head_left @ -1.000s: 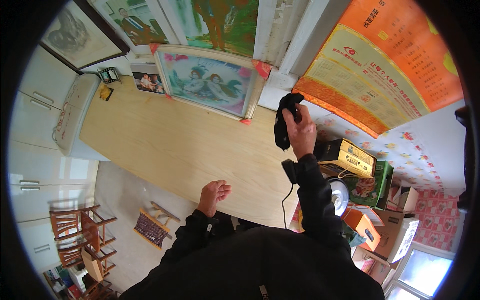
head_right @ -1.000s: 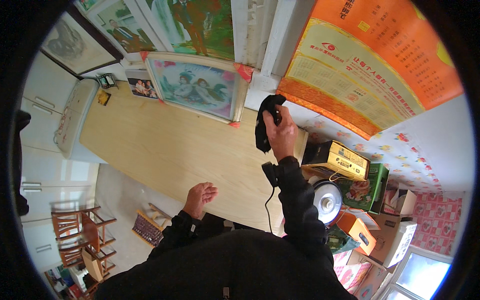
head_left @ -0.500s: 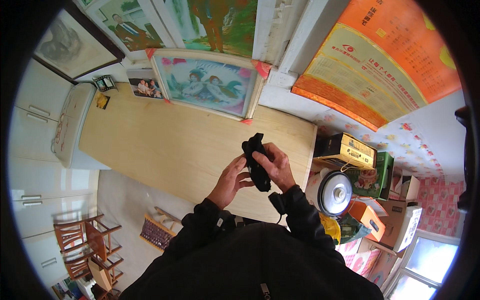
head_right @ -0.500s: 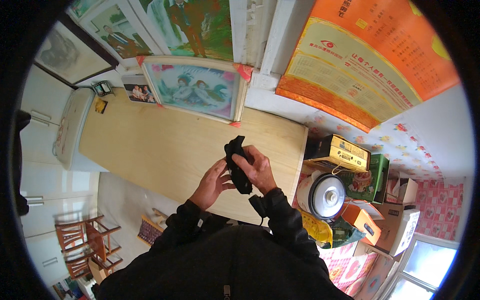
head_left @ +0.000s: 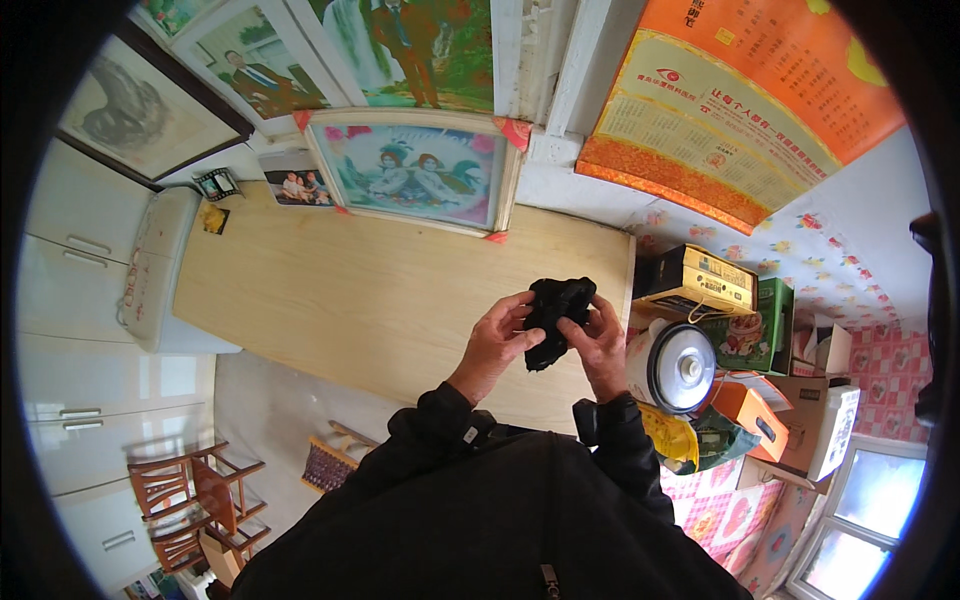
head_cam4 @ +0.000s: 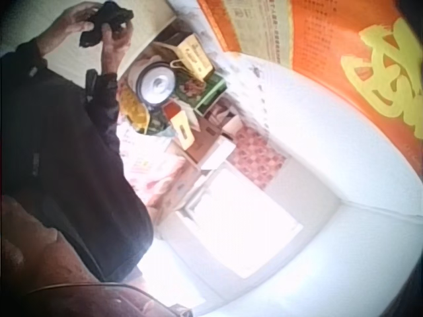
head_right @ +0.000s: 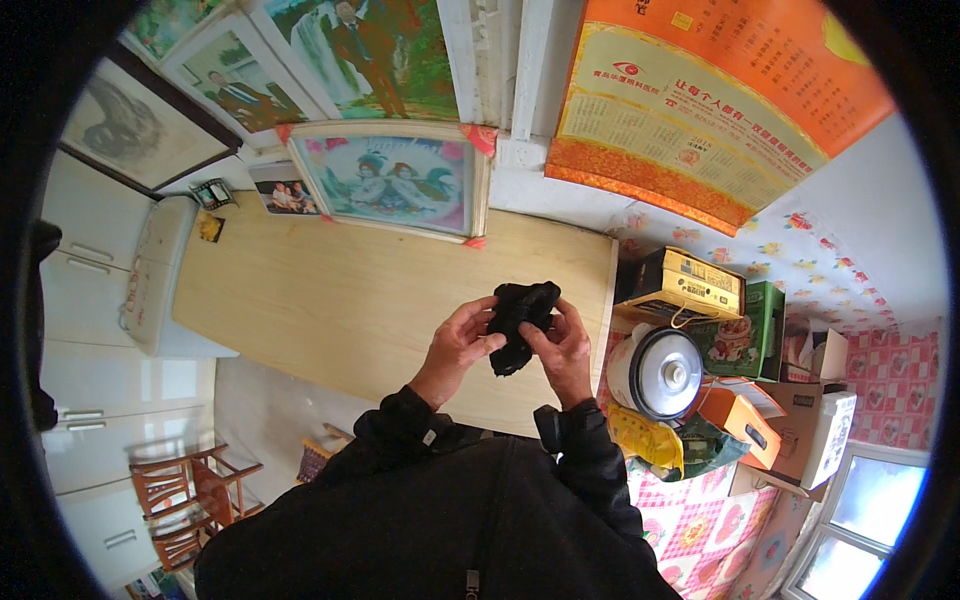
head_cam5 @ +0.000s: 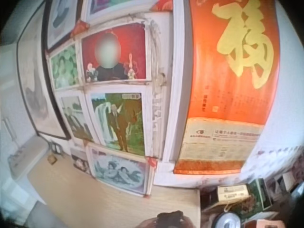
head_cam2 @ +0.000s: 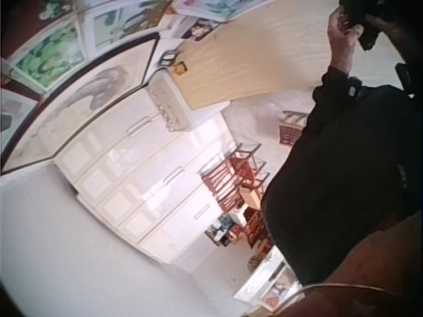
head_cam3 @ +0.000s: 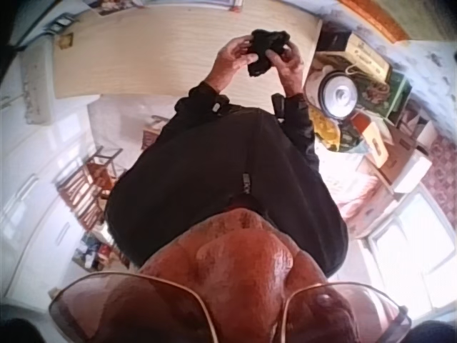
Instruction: The person wipes a wall calendar and a wooden cabinet surface with a black cloth, then moves to a blue basin to wet and wring the cloth. The person returns to wipe the cabinet again before the clip ends.
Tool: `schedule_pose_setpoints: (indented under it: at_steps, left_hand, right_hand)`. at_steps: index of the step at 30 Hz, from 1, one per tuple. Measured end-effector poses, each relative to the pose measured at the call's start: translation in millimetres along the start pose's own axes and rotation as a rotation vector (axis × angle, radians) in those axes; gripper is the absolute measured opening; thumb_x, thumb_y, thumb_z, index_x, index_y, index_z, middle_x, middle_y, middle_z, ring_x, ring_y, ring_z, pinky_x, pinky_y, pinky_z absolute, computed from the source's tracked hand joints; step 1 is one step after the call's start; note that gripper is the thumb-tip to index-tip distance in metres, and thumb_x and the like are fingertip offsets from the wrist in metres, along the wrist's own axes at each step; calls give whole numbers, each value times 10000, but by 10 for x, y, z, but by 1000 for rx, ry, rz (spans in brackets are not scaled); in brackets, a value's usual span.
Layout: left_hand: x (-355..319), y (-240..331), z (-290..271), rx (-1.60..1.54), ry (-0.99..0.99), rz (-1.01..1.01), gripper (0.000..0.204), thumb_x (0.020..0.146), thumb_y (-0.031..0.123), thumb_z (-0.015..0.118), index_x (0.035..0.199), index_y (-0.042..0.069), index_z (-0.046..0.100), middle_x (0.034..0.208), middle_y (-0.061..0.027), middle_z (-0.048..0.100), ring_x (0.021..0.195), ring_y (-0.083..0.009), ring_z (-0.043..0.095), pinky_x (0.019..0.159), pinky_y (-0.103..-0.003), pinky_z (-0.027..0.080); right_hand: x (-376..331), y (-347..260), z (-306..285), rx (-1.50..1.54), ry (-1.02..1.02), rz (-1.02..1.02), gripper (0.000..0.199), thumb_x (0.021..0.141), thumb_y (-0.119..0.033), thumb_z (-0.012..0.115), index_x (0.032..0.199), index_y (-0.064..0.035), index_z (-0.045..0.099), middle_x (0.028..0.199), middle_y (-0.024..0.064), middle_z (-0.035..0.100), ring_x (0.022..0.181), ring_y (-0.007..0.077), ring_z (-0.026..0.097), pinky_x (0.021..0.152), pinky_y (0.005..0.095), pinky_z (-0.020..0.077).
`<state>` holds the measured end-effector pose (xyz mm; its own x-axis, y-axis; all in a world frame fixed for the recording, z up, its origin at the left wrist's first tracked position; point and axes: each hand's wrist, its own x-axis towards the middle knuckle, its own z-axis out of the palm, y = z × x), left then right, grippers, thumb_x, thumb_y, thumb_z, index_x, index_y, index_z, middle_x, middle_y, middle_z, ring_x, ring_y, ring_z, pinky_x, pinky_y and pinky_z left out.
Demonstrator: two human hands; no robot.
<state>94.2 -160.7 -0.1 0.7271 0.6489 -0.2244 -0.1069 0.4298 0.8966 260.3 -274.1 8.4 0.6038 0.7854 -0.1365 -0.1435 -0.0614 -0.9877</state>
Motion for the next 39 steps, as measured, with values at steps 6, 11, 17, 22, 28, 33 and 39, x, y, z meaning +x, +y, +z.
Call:
schedule_pose_setpoints:
  at_steps: [6,11,17,22,28,33,39]
  left_hand:
    - [-34,82,59,37,120,50,578,962,-3,756,1506,1,562,1261,-105,695,1127,-149,678,974,-295,572]
    - [-138,167,19,-9,173,54,531,990,14,733,1496,3,570,1229,-104,708,1113,-154,686,991,-297,566]
    - [-201,178,17,39,170,118,561,992,115,786,1486,-33,566,1308,-133,699,1131,-173,696,989,-305,571]
    - [-285,112,-95,88,64,-89,424,987,157,805,1330,-48,662,1109,-74,750,972,-118,703,845,-274,568]
    - [-322,64,-156,123,209,-131,304,982,159,814,1195,-34,714,1015,-36,749,906,-83,680,824,-247,549]
    - [-305,52,-211,59,265,-57,348,987,151,804,1263,-28,692,1098,-57,749,959,-100,692,867,-261,560]
    - [-304,35,-400,58,256,-149,397,1050,176,713,1375,-42,645,1196,-127,755,1041,-182,740,952,-314,587]
  right_hand:
    - [-86,-109,114,40,-107,77,483,1021,-101,743,1450,54,587,1110,83,758,952,151,716,862,308,606]
    - [-149,-91,211,-124,-177,-9,336,1021,-129,760,1293,47,671,1050,46,751,950,109,678,858,271,560]
    - [-123,-17,272,109,-70,-8,272,1024,-123,760,1237,30,688,1054,30,747,964,101,671,875,270,546]
    - [-118,25,297,136,-31,-11,248,1026,-128,750,1217,20,693,1059,31,745,984,105,671,889,275,540]
    - [-138,118,363,124,-26,112,258,1017,-183,753,1187,5,702,1015,31,745,908,105,671,803,272,545]
    - [-110,183,429,133,-11,118,244,1020,-198,756,1155,-2,702,990,40,741,868,110,682,756,274,556]
    - [425,268,420,81,11,76,290,1029,-219,689,1236,-16,709,1073,28,752,974,115,679,874,290,539]
